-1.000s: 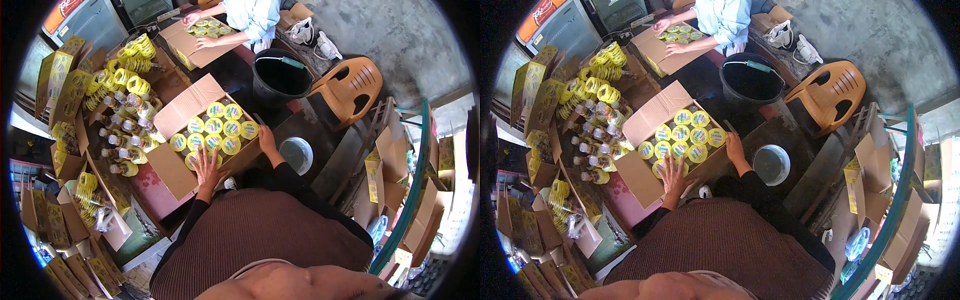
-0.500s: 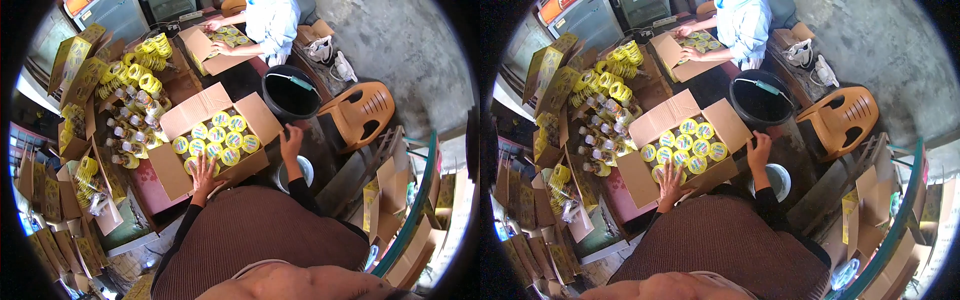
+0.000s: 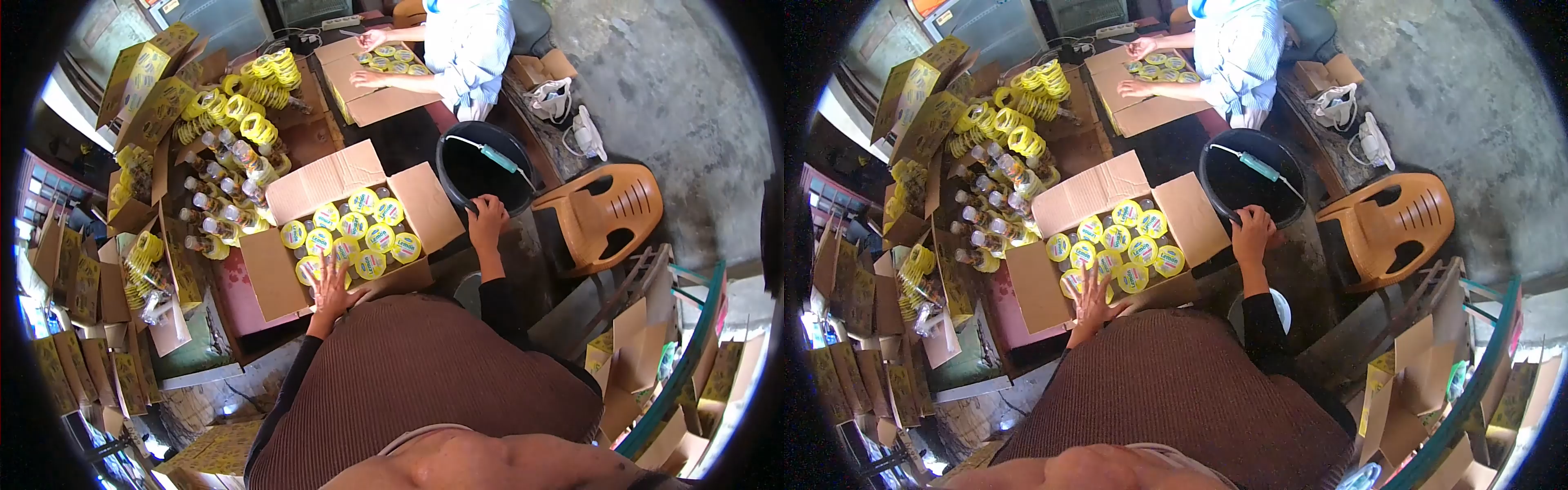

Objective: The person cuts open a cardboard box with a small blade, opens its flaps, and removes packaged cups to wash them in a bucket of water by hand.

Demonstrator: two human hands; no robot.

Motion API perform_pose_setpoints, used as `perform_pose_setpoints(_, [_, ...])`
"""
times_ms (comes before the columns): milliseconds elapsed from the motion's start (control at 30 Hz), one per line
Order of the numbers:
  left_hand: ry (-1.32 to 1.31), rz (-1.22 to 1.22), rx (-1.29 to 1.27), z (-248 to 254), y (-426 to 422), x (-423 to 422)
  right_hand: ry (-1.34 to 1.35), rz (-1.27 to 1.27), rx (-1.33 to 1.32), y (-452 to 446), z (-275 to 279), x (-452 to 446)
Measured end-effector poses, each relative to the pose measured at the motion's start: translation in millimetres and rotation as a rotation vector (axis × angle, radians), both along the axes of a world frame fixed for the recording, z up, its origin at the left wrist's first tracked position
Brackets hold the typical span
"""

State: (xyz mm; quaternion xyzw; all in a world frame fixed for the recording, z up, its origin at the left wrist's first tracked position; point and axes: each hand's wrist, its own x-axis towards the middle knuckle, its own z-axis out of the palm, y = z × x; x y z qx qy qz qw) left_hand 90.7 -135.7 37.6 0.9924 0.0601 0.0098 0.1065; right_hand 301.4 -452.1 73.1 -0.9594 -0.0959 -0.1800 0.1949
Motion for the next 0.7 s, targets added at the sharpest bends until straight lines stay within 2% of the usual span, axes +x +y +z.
perform_pose_setpoints(133, [0.120, -0.122, -0.083, 27.0, -34.6, 56.4, -0.027, 0.031, 0.005, -0.1, -2.6, 5.0])
perform_pose_setpoints(200, [-0.134, -0.430, -0.037, 19.6, -55.6, 88.4, -0.029, 0.047, 0.041, -1.8, -3.4, 5.5])
perform_pose_setpoints(233, [-0.141, -0.427, -0.039, 19.1, -66.6, 102.7, -0.035, 0.050, 0.037, -2.8, -3.5, 5.7])
perform_pose_setpoints(333, [-0.208, -0.648, -0.043, 14.4, -92.3, 137.5, -0.059, 0.072, 0.062, -4.3, -6.3, 7.7])
perform_pose_setpoints(367, [-0.215, -0.647, -0.044, 2.9, -96.0, 144.1, -0.066, 0.072, 0.058, -4.7, -4.9, 8.1])
perform_pose_setpoints(433, [-0.022, -0.638, -0.037, -11.6, -102.3, 153.1, -0.047, 0.091, 0.095, -4.7, -3.6, 8.2])
perform_pose_setpoints(500, [-0.029, -0.606, 0.013, -18.9, -105.1, 154.4, -0.066, 0.089, 0.089, -4.5, -6.4, 8.8])
perform_pose_setpoints(600, [-0.041, -0.590, 0.016, -13.3, -108.1, 156.1, -0.094, 0.114, 0.120, -4.1, -8.4, 8.5])
perform_pose_setpoints(700, [0.086, -0.580, -0.032, -14.2, -110.9, 159.3, -0.108, 0.137, 0.138, 1.9, -5.9, 8.1])
